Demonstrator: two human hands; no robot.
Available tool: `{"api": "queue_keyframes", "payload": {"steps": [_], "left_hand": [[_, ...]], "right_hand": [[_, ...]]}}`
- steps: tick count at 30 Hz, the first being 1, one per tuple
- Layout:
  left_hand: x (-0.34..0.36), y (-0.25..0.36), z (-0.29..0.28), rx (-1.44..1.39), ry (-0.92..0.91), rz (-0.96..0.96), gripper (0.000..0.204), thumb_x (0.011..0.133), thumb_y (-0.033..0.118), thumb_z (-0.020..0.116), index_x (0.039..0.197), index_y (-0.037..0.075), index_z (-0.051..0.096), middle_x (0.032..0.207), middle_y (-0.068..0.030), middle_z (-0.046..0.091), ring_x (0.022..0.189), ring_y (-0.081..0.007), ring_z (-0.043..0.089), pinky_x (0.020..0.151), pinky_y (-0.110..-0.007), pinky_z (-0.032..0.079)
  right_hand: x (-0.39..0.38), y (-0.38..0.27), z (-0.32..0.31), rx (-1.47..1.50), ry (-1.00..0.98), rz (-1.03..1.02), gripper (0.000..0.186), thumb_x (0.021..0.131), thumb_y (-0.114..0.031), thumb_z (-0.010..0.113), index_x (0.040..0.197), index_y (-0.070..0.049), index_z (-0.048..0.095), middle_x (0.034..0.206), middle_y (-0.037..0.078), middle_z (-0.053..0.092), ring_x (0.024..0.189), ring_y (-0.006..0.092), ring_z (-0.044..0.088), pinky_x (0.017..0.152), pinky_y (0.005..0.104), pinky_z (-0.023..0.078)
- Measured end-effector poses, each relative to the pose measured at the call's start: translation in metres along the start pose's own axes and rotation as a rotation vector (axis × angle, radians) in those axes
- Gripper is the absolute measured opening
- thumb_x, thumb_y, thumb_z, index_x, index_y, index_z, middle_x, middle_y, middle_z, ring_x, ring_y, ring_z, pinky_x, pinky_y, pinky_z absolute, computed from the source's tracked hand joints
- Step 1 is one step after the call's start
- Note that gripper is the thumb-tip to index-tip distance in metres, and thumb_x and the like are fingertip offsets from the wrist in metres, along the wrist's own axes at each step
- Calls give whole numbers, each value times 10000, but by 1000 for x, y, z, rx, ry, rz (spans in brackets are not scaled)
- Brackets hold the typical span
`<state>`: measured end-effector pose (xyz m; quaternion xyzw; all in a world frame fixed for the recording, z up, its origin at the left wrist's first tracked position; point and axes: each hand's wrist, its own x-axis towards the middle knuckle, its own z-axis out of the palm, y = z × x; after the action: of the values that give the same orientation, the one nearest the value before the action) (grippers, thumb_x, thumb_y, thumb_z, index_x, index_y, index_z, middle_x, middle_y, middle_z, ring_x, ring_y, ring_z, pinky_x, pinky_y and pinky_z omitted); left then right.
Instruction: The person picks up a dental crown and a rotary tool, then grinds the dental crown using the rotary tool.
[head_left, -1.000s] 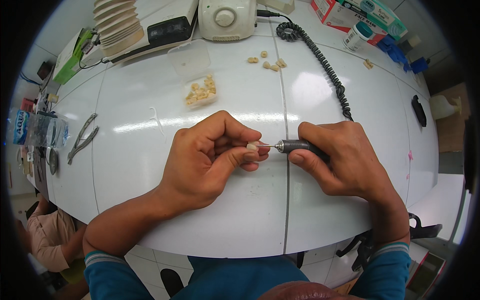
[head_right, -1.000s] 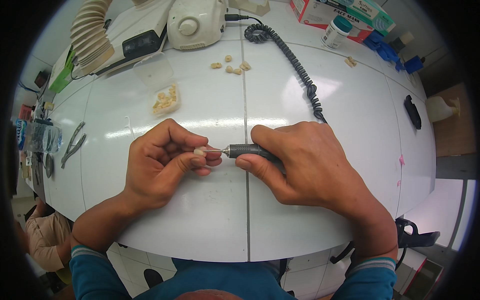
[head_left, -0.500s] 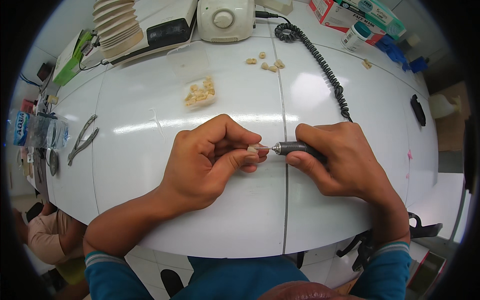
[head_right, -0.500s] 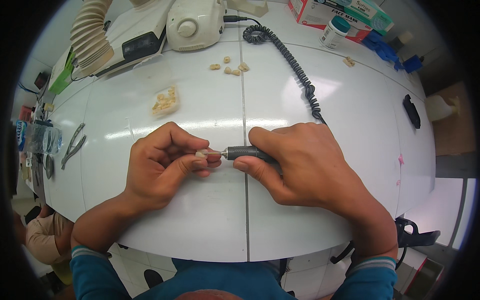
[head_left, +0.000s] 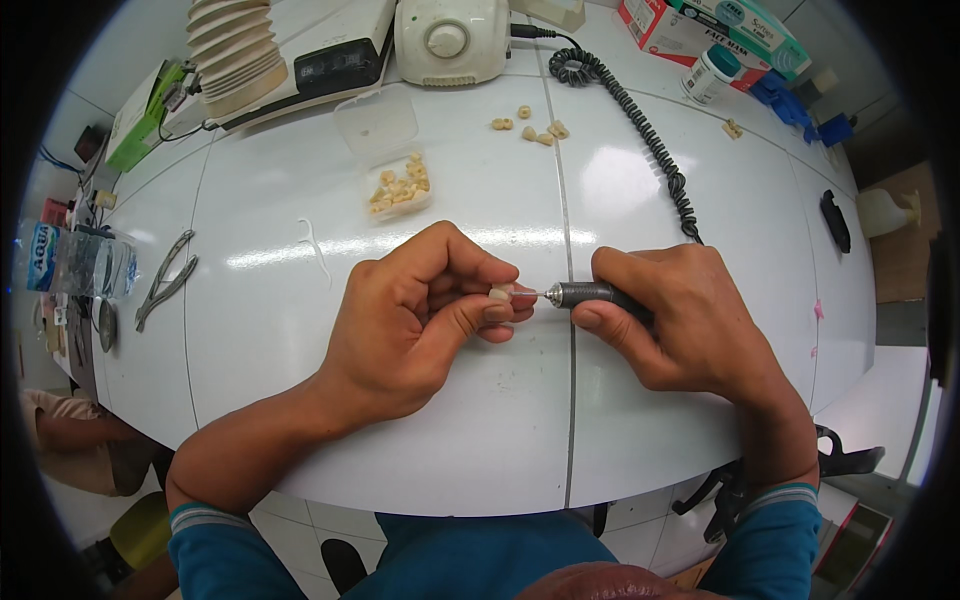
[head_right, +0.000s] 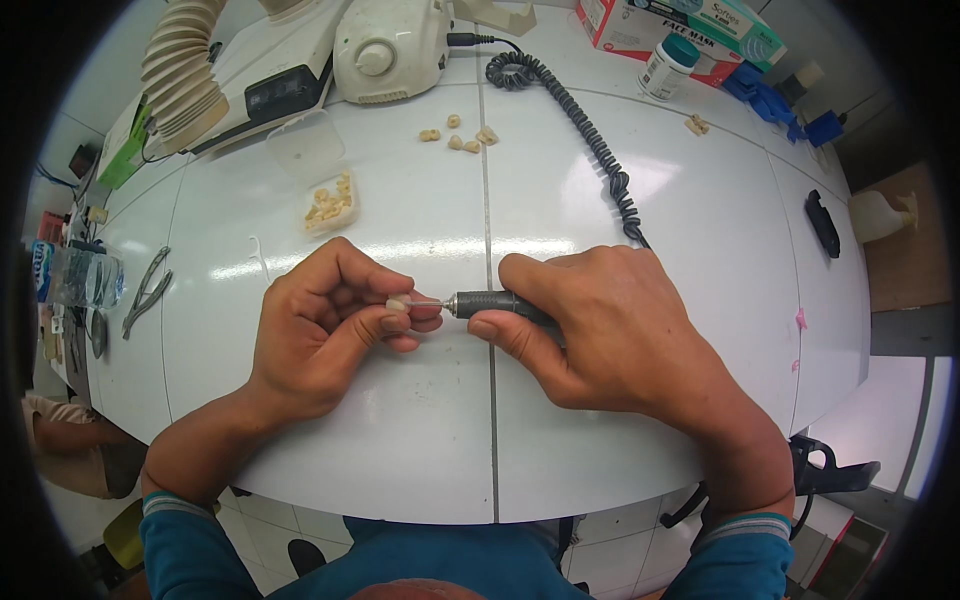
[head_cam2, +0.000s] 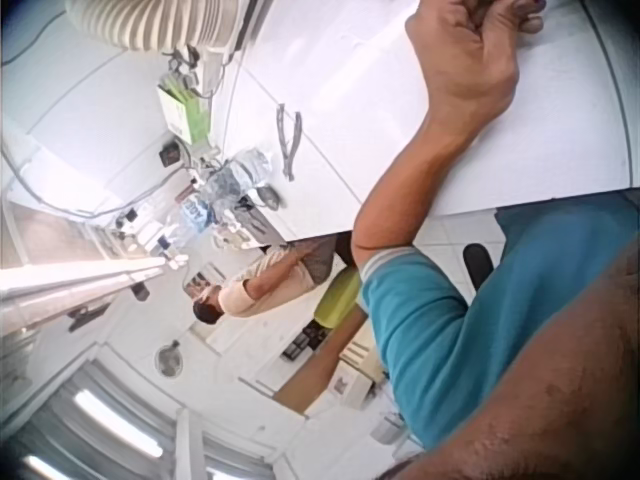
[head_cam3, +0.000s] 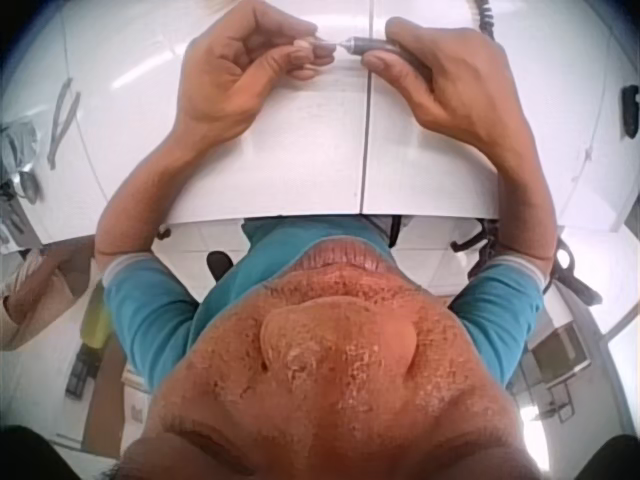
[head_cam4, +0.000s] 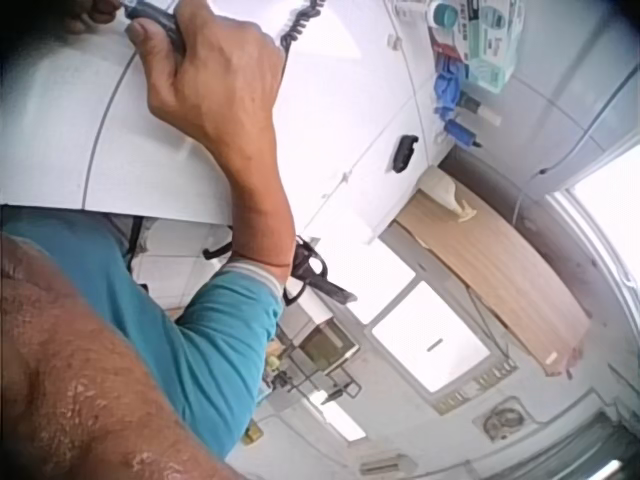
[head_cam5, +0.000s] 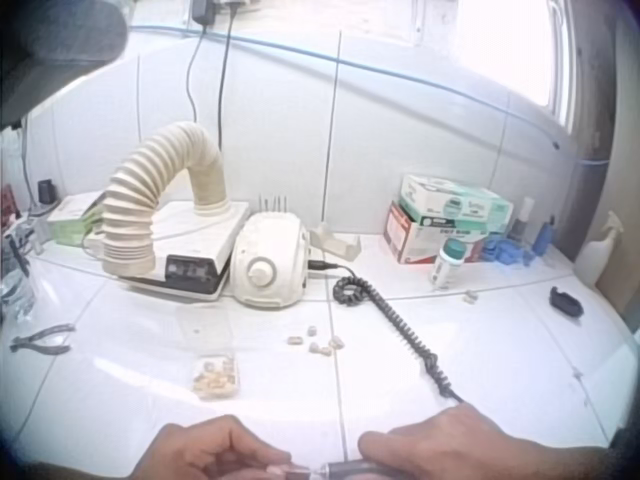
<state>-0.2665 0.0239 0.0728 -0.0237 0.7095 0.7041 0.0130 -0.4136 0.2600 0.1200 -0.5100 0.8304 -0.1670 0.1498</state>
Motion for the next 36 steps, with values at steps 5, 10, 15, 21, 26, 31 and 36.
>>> {"api": "queue_keyframes", "payload": {"steps": [5,10,15,21,26,31,36], "left_hand": [[0,0,0,8,-5,0,134,1114,-37,630,1243,-39,596,1202,-205,777,1208,-294,792,929,-308,693],[-1,0,0,-1,3,4,132,1115,-36,629,1243,-42,600,1191,-207,778,1207,-296,793,934,-309,695],[0,-1,1,7,-10,6,127,1113,-41,626,1238,-47,604,1195,-206,772,1210,-296,792,937,-310,699],[0,-1,0,24,-13,20,130,1113,-45,622,1242,-50,606,1188,-207,772,1205,-295,794,933,-311,701],[0,-1,0,18,-17,16,130,1112,-47,624,1241,-49,606,1187,-207,772,1201,-292,795,928,-308,700],[0,-2,0,10,-6,9,132,1111,-41,634,1238,-43,601,1191,-203,771,1197,-287,796,921,-304,698],[0,-1,-1,36,-16,23,138,1114,-28,637,1244,-34,590,1205,-200,770,1207,-289,793,928,-299,694]], "right_hand": [[0,0,0,2,-3,-2,456,1070,-446,700,856,-45,664,656,183,655,607,420,658,595,513,468],[0,-1,0,-1,0,4,464,1072,-450,698,850,-44,661,643,184,645,595,419,653,589,511,466],[1,0,1,2,3,12,472,1072,-454,699,844,-43,659,634,183,641,586,419,650,581,511,464],[0,0,2,-2,9,-19,463,1071,-450,702,852,-44,655,641,176,649,587,415,652,578,512,462],[0,-1,1,-2,2,-4,459,1069,-448,705,850,-49,650,642,174,652,587,414,652,577,510,461],[0,1,1,-7,2,-5,460,1070,-448,705,853,-44,659,641,179,649,590,417,653,578,509,463],[1,-1,0,-2,-5,0,464,1070,-449,702,859,-38,669,642,186,646,595,424,654,582,512,466]]}}
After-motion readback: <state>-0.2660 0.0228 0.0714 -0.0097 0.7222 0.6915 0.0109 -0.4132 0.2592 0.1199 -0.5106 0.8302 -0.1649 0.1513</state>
